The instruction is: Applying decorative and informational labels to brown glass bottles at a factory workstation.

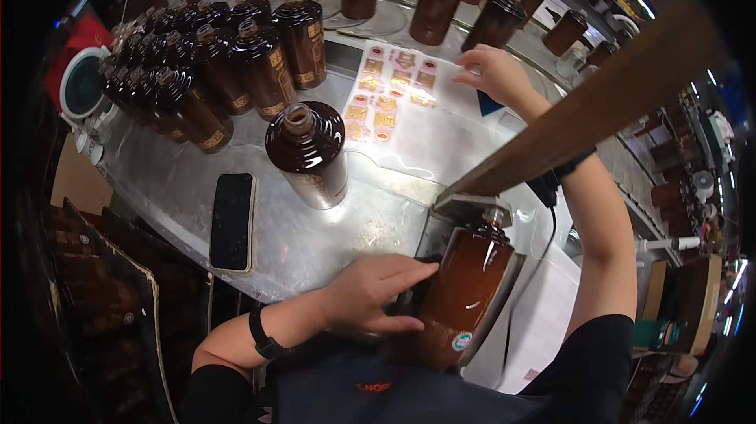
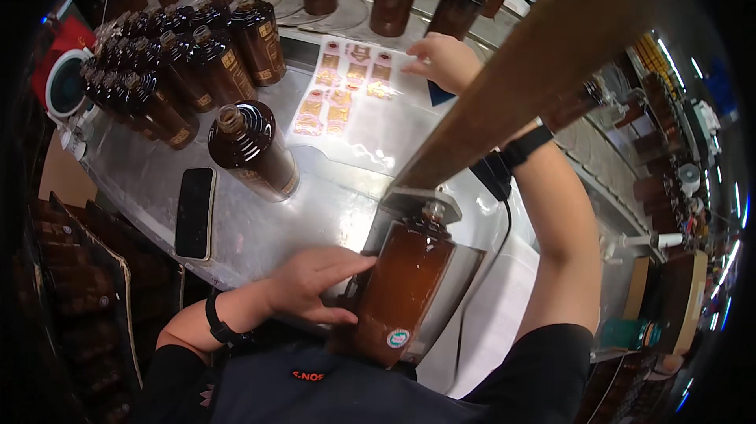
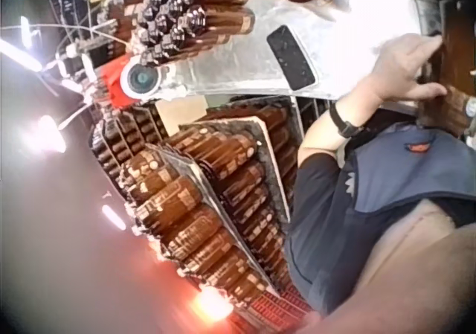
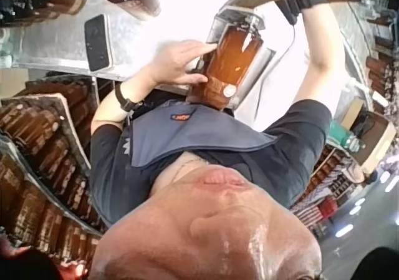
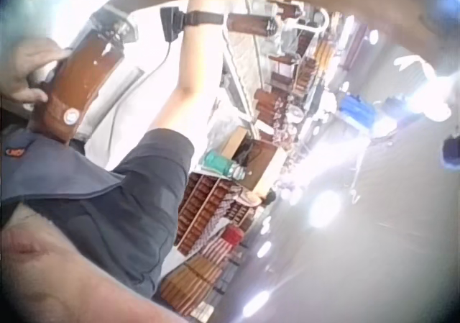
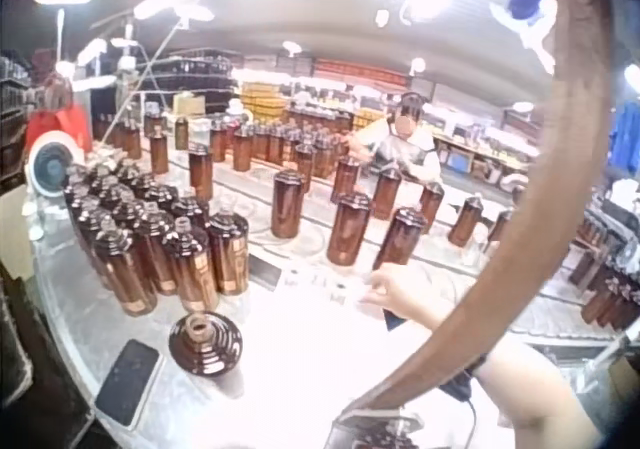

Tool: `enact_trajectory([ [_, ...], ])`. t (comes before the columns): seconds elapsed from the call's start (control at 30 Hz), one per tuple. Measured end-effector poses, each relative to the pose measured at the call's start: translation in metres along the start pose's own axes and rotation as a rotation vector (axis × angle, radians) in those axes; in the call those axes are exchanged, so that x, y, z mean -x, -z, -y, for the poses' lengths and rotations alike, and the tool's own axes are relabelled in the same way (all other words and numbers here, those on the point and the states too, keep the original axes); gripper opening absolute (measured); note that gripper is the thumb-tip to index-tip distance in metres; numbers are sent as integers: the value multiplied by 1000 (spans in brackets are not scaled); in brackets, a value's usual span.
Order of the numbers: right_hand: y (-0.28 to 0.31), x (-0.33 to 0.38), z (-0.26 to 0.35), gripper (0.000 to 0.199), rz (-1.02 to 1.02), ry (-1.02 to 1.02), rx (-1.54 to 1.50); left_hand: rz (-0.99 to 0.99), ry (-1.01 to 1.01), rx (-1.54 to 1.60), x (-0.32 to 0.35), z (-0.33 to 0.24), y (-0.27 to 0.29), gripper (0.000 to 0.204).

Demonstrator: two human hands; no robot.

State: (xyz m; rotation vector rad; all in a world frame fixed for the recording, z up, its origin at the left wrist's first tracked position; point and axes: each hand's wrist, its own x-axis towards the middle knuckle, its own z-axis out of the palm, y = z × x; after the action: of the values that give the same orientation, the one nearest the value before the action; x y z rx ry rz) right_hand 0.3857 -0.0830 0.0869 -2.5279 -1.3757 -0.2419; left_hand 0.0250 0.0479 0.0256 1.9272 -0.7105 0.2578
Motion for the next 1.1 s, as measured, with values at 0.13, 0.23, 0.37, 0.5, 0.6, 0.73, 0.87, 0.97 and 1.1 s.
enact_trajectory([
  [0.13,-22,-43,2,38,88,-22,167,-14,4,36,-1,4,-2,72],
  [0.23,-25,-56,8,36,252,-151,160,-10,1,51,-3,5,-1,72],
  [0.37,-37,-53,6,25,138,-54,142,-15,-7,54,-3,7,-2,71],
  [0.5,-39,-44,3,21,23,17,119,-7,6,43,-3,6,-2,71],
  [0.6,-38,-25,-2,22,-143,-31,85,8,13,42,-5,7,-5,70],
  [0.73,-11,-5,2,21,-261,16,-275,5,13,-12,-4,10,-2,69],
  [0.87,-4,53,-77,24,-208,-329,-561,29,31,-14,-8,5,-8,66],
  [0.97,31,90,-6,19,-397,-227,-867,17,125,54,4,8,-8,63],
  [1.1,27,93,5,20,-344,-219,-685,-26,110,65,-1,7,-14,58],
])
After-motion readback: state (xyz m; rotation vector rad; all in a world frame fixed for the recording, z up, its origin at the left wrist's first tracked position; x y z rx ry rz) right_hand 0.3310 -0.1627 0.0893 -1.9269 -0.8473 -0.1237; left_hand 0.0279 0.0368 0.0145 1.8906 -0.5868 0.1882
